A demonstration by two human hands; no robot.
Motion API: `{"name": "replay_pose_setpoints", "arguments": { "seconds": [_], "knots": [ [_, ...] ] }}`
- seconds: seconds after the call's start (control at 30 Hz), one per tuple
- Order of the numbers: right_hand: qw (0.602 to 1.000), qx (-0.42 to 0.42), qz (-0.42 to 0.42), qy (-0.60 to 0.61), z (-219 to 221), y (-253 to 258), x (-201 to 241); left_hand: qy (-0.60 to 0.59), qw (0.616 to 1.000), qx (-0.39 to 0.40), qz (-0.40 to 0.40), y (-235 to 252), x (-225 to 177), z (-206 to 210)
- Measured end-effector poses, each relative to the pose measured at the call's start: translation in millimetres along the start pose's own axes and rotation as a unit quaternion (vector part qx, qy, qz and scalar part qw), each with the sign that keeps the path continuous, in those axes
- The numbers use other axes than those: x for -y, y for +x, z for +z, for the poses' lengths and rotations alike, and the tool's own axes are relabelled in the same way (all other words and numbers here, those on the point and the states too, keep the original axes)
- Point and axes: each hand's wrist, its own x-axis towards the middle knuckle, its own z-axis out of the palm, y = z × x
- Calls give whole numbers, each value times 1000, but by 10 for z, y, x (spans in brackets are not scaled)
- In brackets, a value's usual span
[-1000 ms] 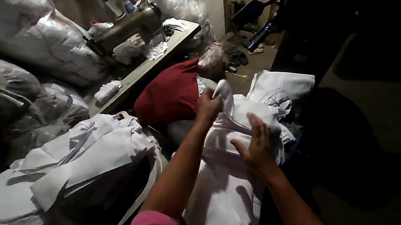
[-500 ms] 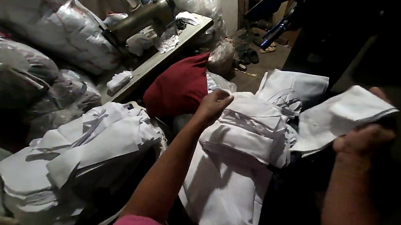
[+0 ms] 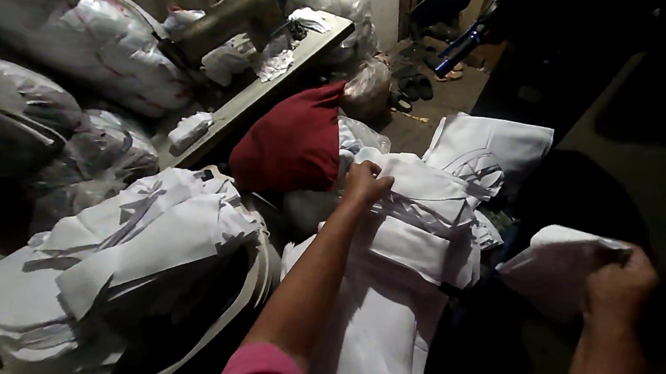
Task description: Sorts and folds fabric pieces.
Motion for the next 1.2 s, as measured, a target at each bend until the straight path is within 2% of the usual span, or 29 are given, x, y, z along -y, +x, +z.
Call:
{"name": "replay_pose_setpoints", "arguments": {
  "seconds": [0.07,0.13,0.2,0.27,0.33,0.4,0.57,0.73,0.83,0.93,1.0,1.07,1.1,1.17,1.2],
  "knots": [
    [989,2,144,41,8,-117,-113,-21,999,15,24,36,-33,-8],
    [959,-20,271,74,39,-209,-194,-117,990,24,73,39,-58,-6],
    [947,-24,310,80,29,-246,-282,-252,960,44,109,-46,-175,-42],
    [952,-28,285,104,-19,-237,-337,-331,931,63,142,-218,-362,-167],
    [959,-31,251,129,-64,-186,-352,-358,912,63,192,-368,-489,-315],
    [959,-41,241,143,-79,-128,-367,-359,902,50,233,-483,-554,-457],
    [958,-61,219,173,-71,-41,-209,-364,891,11,272,-669,-544,-717],
    [970,-108,112,187,87,274,42,-368,899,-42,235,-727,-526,-823],
    [961,-156,57,220,255,503,342,-371,901,-65,216,-721,-540,-840],
    [946,-203,-20,252,610,758,701,-366,902,-76,217,-720,-600,-862],
    [959,-154,-121,204,945,914,782,-355,904,-80,224,-721,-661,-878],
    [986,22,-125,111,1092,940,937,-343,904,-87,239,-732,-750,-890],
    [985,97,-115,90,1091,898,1049,-338,903,-88,252,-743,-793,-903],
    [967,161,-134,146,954,628,1253,-324,897,-86,289,-755,-845,-940],
    [944,189,-150,225,803,392,1348,-314,894,-86,307,-753,-851,-958]
  ]
}}
